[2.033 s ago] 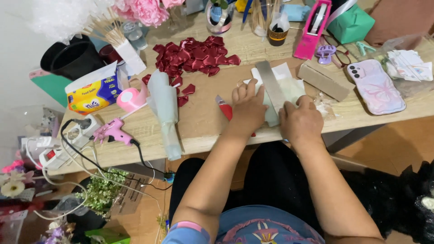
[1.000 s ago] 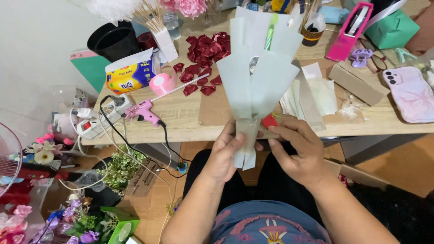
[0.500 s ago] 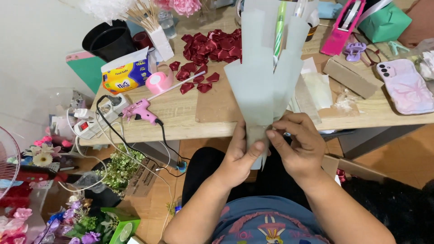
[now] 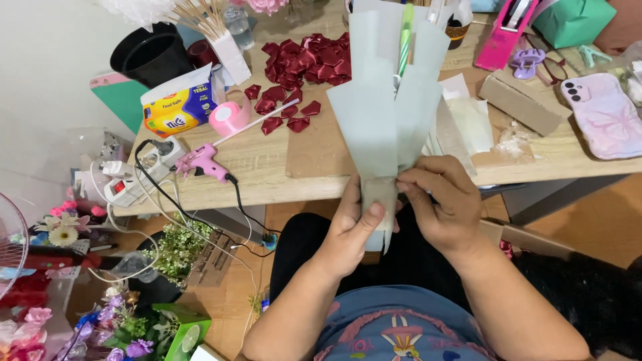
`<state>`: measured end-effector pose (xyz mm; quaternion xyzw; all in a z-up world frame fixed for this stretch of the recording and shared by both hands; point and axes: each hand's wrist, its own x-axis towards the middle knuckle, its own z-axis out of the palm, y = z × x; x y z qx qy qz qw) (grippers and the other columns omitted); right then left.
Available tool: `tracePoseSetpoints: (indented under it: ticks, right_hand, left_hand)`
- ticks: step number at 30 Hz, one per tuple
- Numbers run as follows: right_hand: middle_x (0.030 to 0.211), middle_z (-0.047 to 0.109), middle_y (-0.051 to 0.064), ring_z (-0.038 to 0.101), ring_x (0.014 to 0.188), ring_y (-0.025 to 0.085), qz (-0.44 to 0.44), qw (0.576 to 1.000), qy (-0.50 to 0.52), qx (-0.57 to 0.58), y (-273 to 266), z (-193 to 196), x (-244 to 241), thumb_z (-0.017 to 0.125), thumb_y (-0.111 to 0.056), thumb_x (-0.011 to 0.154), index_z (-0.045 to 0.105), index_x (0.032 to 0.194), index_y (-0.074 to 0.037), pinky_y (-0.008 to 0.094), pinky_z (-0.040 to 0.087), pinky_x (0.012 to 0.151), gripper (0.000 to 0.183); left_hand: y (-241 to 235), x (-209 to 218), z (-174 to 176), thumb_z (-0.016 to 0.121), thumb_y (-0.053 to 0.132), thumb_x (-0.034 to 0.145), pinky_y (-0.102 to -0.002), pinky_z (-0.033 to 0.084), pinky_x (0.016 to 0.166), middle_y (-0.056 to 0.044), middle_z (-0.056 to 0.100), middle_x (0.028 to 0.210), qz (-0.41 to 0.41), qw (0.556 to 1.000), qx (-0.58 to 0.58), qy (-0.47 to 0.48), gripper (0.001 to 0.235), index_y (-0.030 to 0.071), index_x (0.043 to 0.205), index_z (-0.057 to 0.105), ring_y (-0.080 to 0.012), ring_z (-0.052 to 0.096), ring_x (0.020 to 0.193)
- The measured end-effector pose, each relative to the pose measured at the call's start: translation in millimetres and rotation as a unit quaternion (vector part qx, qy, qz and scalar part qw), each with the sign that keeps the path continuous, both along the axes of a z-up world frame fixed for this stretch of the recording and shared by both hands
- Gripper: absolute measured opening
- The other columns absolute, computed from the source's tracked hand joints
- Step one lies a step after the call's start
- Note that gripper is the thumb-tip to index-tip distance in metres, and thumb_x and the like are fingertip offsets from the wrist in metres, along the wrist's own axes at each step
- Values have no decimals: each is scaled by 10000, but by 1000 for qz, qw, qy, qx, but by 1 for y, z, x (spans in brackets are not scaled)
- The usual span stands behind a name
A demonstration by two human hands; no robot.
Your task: The person is preparing floral wrapping material by folding translucent paper, cutting it to size with a utility knife, and securing the folds with tape.
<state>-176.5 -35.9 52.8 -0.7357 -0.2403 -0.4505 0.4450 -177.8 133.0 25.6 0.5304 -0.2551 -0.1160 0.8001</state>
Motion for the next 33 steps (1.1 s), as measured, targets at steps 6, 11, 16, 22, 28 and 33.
tracePoseSetpoints:
  ticks: [6,11,16,22,28,33]
  right_hand:
    - [860,660,75,644,682,195,17,998,52,7,0,-2,1,820,28,884,769,977,-19,318,569,661,116]
    - [835,612,62,630,669,225,2,997,63,-38,-3,-11,5,711,-6,965,702,938,-38,331,559,646,42]
    - [816,561,74,618,671,274,1,993,88,-74,-4,-10,5,630,-39,1015,608,906,-47,367,545,631,111]
    - [828,554,83,599,716,229,76,979,187,28,2,-1,-5,583,-59,1031,614,951,-45,369,529,715,87]
    - [951,655,99,664,836,205,55,990,108,71,-5,-15,2,743,-25,935,703,1084,-15,321,522,831,154]
    - [1080,667,169,690,948,244,182,951,161,191,10,-30,-4,829,-187,848,561,1309,42,414,605,864,580]
  left_hand:
    - [3,8,-22,501,274,1082,-419,593,875,-189,616,1070,8,1000,11,-15,740,-30,1628,104,-209,650,894]
    - [0,4,-15,515,244,1073,-412,575,905,-181,600,1135,26,999,17,-10,745,-23,1632,101,-199,607,973]
    - [-5,1,-14,516,208,1072,-400,545,982,-130,547,1261,51,999,10,-16,763,-2,1646,58,-154,531,1095]
    - [-4,-2,-19,531,179,1061,-467,366,1181,-153,398,1525,90,995,8,-42,788,38,1650,27,-200,404,1352]
    - [0,-3,-7,549,150,1050,-490,310,1217,-153,364,1553,106,991,24,-82,803,66,1647,20,-248,356,1431]
    - [-4,-6,-3,477,140,1068,-536,213,1254,-164,158,1608,198,943,142,-225,704,23,1623,60,-293,255,1477]
